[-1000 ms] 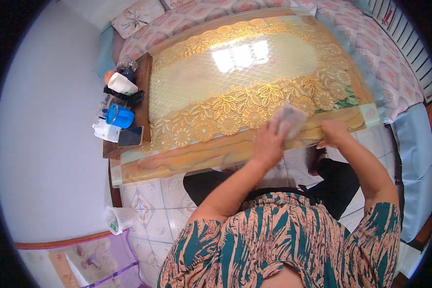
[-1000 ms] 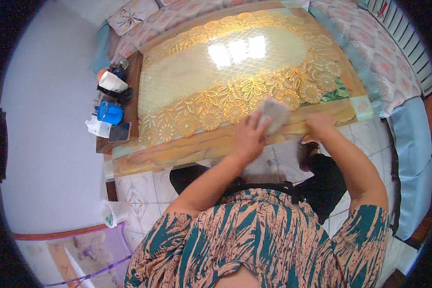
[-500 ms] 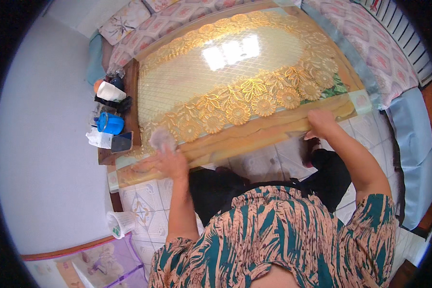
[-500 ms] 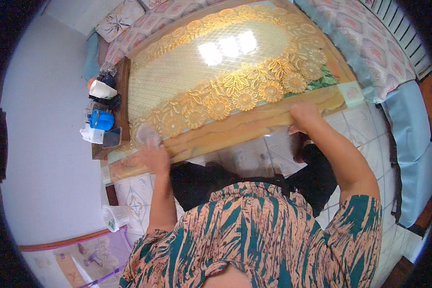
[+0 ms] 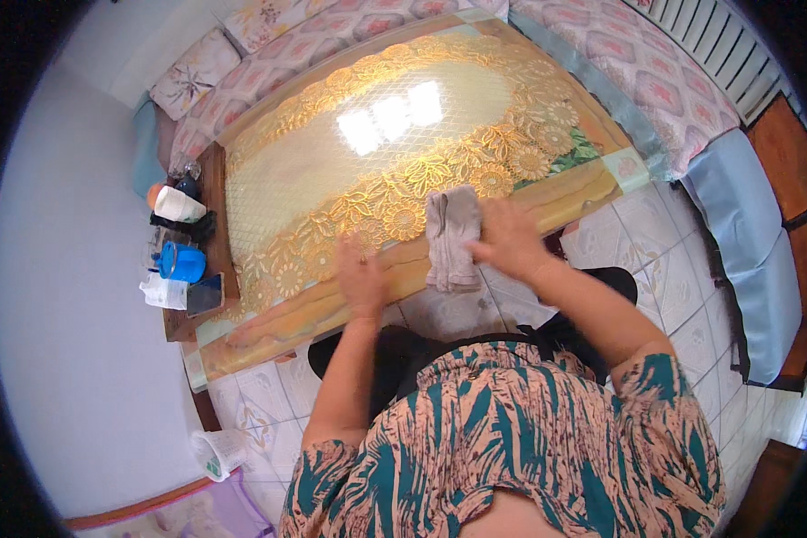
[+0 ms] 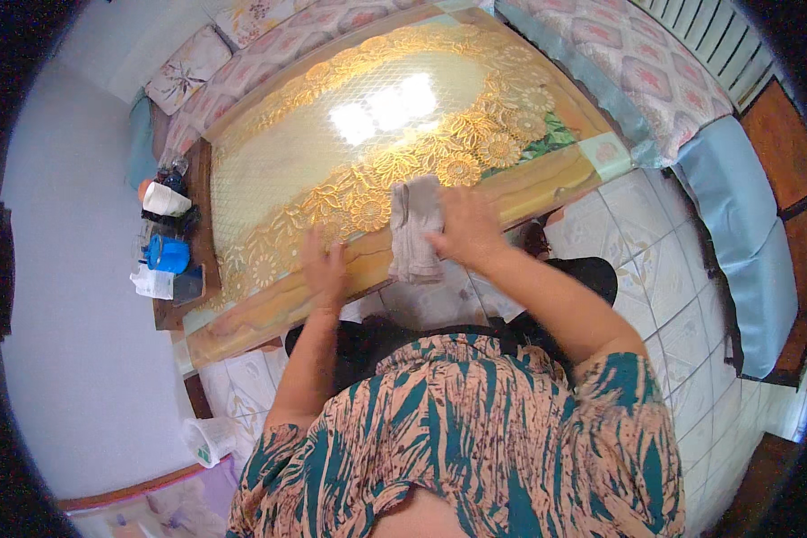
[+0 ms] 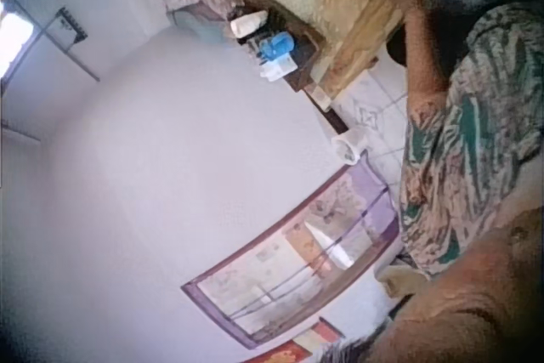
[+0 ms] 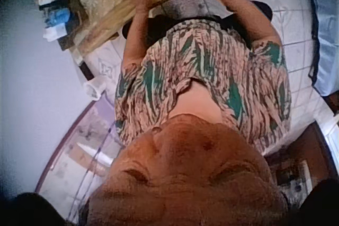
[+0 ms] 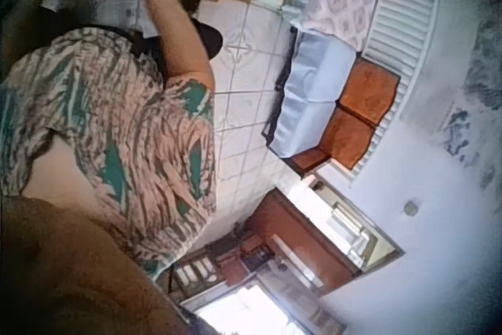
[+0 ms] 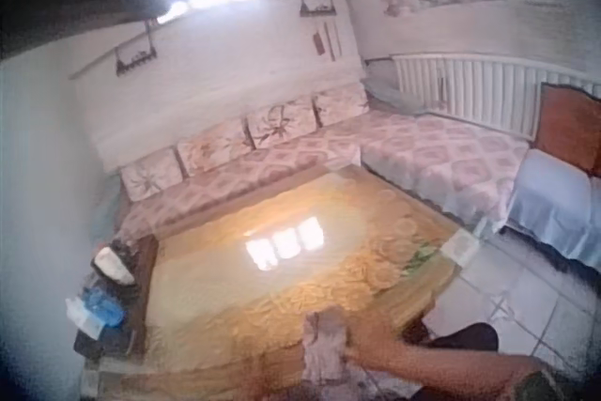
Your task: The person wipes the glass surface and decorative lace border of a table using a cloth. They then wipe the top surfaces and sides of a white radiator and its wooden trim.
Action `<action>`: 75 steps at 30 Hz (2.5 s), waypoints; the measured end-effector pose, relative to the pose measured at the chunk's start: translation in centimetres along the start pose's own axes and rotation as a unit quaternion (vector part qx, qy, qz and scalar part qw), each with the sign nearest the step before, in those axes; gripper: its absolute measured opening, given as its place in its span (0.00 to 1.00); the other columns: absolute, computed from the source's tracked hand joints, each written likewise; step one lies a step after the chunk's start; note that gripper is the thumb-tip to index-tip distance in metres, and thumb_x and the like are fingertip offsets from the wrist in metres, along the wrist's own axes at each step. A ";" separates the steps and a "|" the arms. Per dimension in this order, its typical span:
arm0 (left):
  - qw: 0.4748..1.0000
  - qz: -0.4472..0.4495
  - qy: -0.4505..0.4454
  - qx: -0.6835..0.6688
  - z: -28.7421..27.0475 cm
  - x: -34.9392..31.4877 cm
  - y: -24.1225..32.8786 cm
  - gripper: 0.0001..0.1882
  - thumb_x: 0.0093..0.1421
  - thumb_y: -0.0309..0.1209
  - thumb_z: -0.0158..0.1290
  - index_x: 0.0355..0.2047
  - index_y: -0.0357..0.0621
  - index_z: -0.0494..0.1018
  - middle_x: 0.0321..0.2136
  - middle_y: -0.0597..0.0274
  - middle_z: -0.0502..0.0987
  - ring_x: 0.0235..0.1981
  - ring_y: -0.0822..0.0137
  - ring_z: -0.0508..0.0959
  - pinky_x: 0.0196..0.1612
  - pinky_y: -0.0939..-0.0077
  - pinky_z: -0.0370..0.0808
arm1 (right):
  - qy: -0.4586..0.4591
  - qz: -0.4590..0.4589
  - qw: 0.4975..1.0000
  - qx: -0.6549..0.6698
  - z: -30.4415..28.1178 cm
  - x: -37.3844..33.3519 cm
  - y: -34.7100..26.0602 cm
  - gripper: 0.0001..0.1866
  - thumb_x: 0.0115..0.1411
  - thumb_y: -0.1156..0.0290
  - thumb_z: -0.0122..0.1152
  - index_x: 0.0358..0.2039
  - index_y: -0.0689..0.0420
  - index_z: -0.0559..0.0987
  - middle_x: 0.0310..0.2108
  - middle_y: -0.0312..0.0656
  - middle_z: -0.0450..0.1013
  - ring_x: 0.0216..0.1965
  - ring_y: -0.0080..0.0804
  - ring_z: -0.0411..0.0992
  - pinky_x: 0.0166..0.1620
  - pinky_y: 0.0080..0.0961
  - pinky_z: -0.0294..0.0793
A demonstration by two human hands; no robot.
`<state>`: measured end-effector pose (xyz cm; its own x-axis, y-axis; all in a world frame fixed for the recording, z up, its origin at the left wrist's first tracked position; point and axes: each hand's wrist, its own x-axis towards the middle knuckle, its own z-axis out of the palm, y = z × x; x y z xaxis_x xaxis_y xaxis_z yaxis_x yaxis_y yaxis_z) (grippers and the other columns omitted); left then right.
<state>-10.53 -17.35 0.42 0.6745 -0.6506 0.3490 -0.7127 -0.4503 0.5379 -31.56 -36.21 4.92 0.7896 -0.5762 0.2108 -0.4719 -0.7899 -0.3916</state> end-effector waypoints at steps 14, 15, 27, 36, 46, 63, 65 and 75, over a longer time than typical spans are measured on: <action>0.961 -0.065 0.087 0.253 -2.7 -2.0 -4.4 0.24 0.58 0.35 0.49 0.53 0.36 0.67 0.56 0.47 0.67 0.56 0.47 0.64 0.60 0.54 0.59 | 0.111 0.048 0.988 -0.100 0.2 -1.4 6.1 0.24 0.52 0.58 0.56 0.53 0.40 0.74 0.61 0.55 0.57 0.61 0.55 0.56 0.59 0.55 0.56; 0.961 -0.062 0.092 0.254 -2.6 -1.9 -3.9 0.24 0.58 0.35 0.49 0.53 0.36 0.67 0.56 0.48 0.67 0.56 0.47 0.64 0.60 0.54 0.59 | 0.113 0.112 0.980 -0.121 -0.7 -1.3 9.3 0.24 0.52 0.57 0.57 0.52 0.37 0.75 0.62 0.56 0.56 0.60 0.57 0.57 0.60 0.56 0.55; 0.964 -0.088 0.062 0.244 -3.2 -1.6 -2.6 0.24 0.58 0.33 0.48 0.54 0.34 0.66 0.57 0.46 0.66 0.58 0.46 0.63 0.63 0.54 0.56 | 0.030 -0.086 0.994 0.061 2.9 -1.6 -3.3 0.13 0.50 0.67 0.60 0.38 0.46 0.79 0.55 0.52 0.66 0.57 0.55 0.61 0.53 0.56 0.62; 0.969 -0.077 0.059 0.228 -3.2 -2.2 -3.0 0.24 0.58 0.32 0.47 0.54 0.34 0.65 0.57 0.43 0.65 0.59 0.45 0.62 0.63 0.53 0.54 | 0.093 -0.137 0.985 0.050 4.9 5.2 -0.9 0.11 0.52 0.69 0.54 0.37 0.48 0.77 0.50 0.41 0.71 0.49 0.43 0.69 0.49 0.42 0.68; 0.955 -0.087 0.055 0.279 -2.8 -2.1 -2.4 0.24 0.60 0.33 0.47 0.56 0.37 0.65 0.59 0.49 0.64 0.59 0.47 0.62 0.63 0.54 0.56 | 0.157 0.403 0.854 -0.289 -6.3 0.7 24.1 0.22 0.54 0.66 0.51 0.52 0.45 0.73 0.53 0.43 0.69 0.47 0.48 0.69 0.49 0.49 0.68; 0.964 -0.098 0.041 0.246 -3.4 -2.0 -2.7 0.24 0.58 0.31 0.45 0.56 0.36 0.64 0.59 0.48 0.64 0.59 0.46 0.61 0.64 0.55 0.54 | 0.053 -0.188 0.975 0.109 10.3 13.7 -2.9 0.15 0.57 0.65 0.52 0.45 0.51 0.75 0.48 0.46 0.71 0.47 0.48 0.69 0.49 0.43 0.69; 0.965 -0.101 0.046 0.238 -3.6 -2.3 -3.1 0.25 0.60 0.32 0.44 0.57 0.37 0.64 0.59 0.49 0.64 0.60 0.48 0.61 0.64 0.55 0.53 | 0.122 -0.128 0.982 0.071 6.2 16.2 3.9 0.12 0.58 0.67 0.51 0.42 0.53 0.76 0.40 0.45 0.72 0.43 0.45 0.70 0.44 0.41 0.70; 0.961 -0.117 0.036 0.248 -3.4 -2.1 -2.0 0.23 0.60 0.31 0.45 0.55 0.36 0.64 0.59 0.48 0.63 0.59 0.47 0.61 0.63 0.55 0.56 | 0.187 0.389 0.832 -0.349 -3.8 5.1 21.8 0.16 0.57 0.63 0.51 0.47 0.38 0.77 0.56 0.35 0.67 0.49 0.47 0.68 0.46 0.51 0.68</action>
<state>-9.81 -13.00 1.23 0.8267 -0.4593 0.3249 -0.5314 -0.8272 0.1826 -39.32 -57.17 0.91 0.0235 -0.8921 0.4512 -0.9988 -0.0019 0.0483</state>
